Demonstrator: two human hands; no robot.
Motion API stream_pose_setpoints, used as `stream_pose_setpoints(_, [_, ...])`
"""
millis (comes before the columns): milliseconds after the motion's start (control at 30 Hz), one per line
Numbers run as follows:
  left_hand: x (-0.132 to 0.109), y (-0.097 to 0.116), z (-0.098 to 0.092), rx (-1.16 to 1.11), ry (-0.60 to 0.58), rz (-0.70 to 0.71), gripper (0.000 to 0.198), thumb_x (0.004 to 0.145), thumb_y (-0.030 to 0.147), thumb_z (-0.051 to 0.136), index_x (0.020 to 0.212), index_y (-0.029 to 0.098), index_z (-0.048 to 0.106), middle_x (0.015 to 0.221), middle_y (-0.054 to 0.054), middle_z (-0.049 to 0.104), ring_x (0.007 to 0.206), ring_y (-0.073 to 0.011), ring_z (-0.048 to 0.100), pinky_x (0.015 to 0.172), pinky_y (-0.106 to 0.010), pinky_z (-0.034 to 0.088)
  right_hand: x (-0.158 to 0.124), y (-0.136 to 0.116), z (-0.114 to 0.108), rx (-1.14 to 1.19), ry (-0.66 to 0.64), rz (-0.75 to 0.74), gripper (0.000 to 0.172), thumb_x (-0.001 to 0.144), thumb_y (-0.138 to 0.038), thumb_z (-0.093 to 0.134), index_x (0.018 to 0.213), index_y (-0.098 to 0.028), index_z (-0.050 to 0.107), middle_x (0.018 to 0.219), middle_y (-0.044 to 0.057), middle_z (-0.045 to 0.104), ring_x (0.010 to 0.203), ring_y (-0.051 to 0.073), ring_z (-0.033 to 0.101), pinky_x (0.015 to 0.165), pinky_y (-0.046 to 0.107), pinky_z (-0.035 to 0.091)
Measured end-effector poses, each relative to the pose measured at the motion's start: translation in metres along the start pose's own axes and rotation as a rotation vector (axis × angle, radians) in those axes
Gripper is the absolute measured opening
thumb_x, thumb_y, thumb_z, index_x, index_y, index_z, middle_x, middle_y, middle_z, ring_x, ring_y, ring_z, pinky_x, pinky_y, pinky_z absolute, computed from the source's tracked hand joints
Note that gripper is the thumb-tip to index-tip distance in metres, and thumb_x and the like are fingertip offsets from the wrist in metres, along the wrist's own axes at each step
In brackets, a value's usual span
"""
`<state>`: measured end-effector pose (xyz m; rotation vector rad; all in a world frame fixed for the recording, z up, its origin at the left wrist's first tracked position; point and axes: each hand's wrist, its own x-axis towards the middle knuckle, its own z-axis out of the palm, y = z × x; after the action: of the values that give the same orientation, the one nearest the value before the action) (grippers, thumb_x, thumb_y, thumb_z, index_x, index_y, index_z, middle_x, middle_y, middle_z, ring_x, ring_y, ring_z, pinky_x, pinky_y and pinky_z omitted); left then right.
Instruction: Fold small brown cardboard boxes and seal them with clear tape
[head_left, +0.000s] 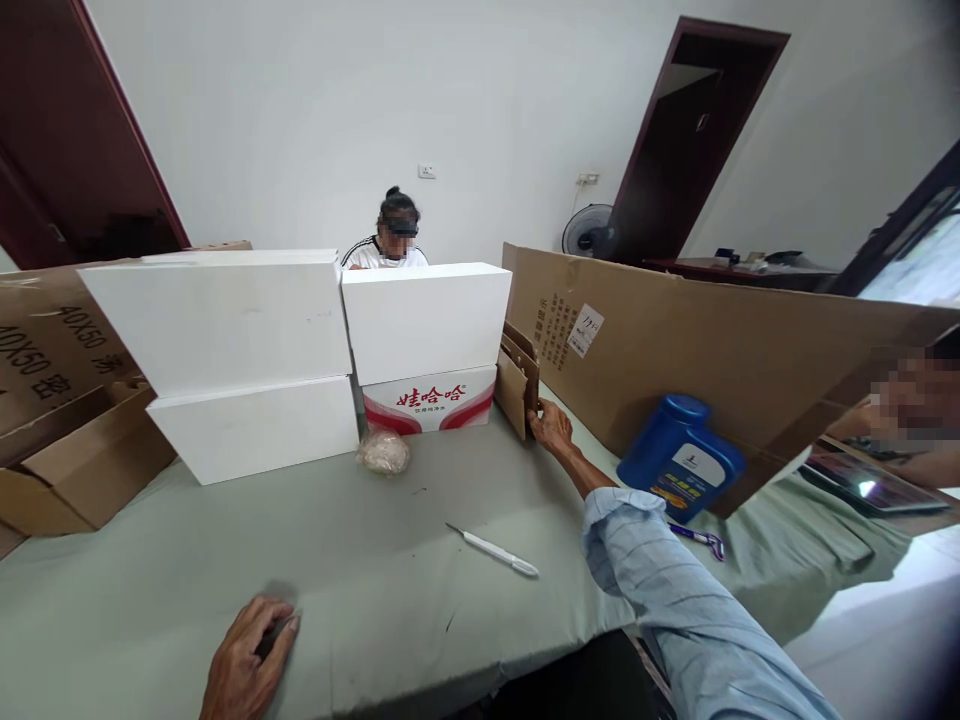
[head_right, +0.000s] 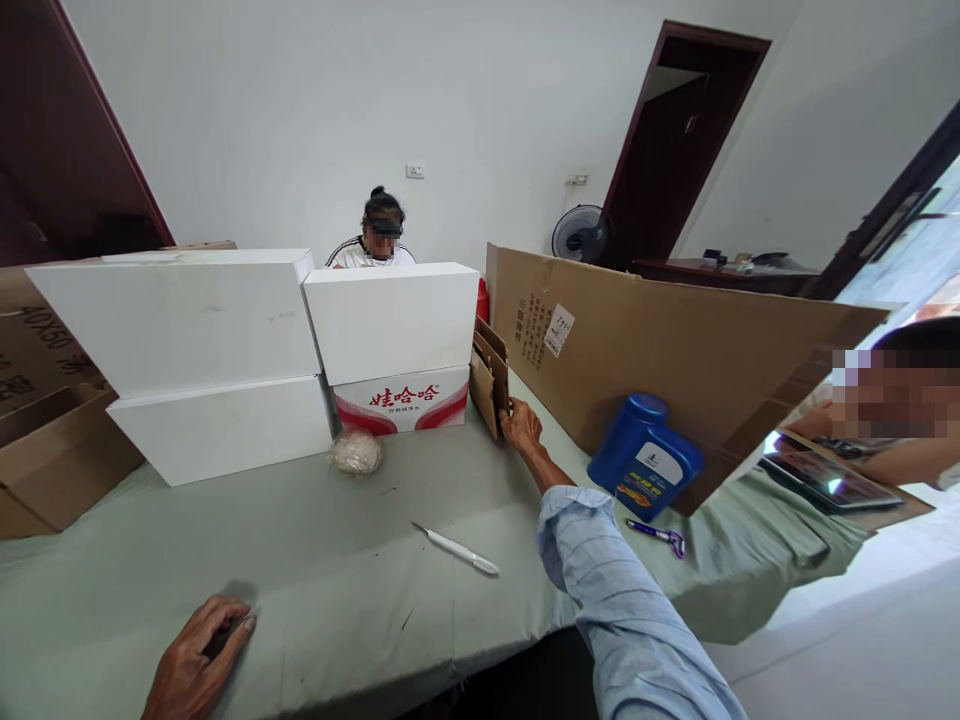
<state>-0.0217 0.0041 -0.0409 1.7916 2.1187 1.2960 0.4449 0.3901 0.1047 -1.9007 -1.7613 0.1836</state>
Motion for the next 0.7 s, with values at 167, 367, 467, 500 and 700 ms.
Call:
stream_pose_setpoints(167, [0.002,0.002,0.002,-0.005,0.021,0.017,0.048,0.094,0.07,0.061,0.081,0.027,0.078,0.084,-0.006,0.077,0.078,-0.0244,0.076,0.066,-0.031,0.064,0.0,0.01,-0.007,-0.029,-0.005,0.017,0.06,0.1,-0.038,0.054,0.154,-0.012,0.059,0.142,0.019,0.07,0.129,0.033,0.066,0.1,0.036,0.049])
stream_pose_setpoints(367, [0.005,0.004,0.003,-0.011,0.038,0.058,0.043,0.096,0.062,0.06,0.081,0.026,0.077,0.081,-0.005,0.075,0.076,-0.0236,0.075,0.067,-0.032,0.063,-0.011,0.018,-0.018,-0.071,-0.007,0.012,0.051,0.099,-0.04,0.057,0.139,-0.011,0.069,0.126,0.021,0.076,0.117,0.033,0.071,0.088,0.034,0.05])
stream_pose_setpoints(467, [0.005,0.007,0.002,-0.013,0.043,0.066,0.037,0.097,0.055,0.06,0.082,0.026,0.077,0.081,-0.005,0.074,0.076,-0.023,0.074,0.067,-0.032,0.062,-0.023,0.019,-0.021,-0.079,-0.01,-0.024,0.044,0.099,-0.037,0.053,0.129,-0.012,0.073,0.12,0.019,0.077,0.112,0.031,0.071,0.087,0.034,0.05])
stream_pose_setpoints(500, [0.005,0.009,0.002,-0.016,0.043,0.066,0.036,0.097,0.053,0.06,0.082,0.026,0.076,0.08,-0.004,0.074,0.076,-0.0229,0.074,0.068,-0.032,0.061,-0.031,0.019,-0.02,-0.076,-0.016,-0.053,0.042,0.098,-0.036,0.052,0.125,-0.013,0.074,0.118,0.018,0.077,0.11,0.031,0.072,0.088,0.034,0.051])
stream_pose_setpoints(700, [0.006,0.011,0.003,-0.031,0.05,0.078,0.027,0.096,0.044,0.06,0.082,0.026,0.075,0.082,-0.004,0.074,0.079,-0.023,0.074,0.073,-0.033,0.06,-0.124,0.02,0.003,0.006,-0.145,-0.422,0.032,0.094,-0.048,0.058,0.104,-0.022,0.076,0.103,0.008,0.079,0.097,0.027,0.075,0.092,0.041,0.058])
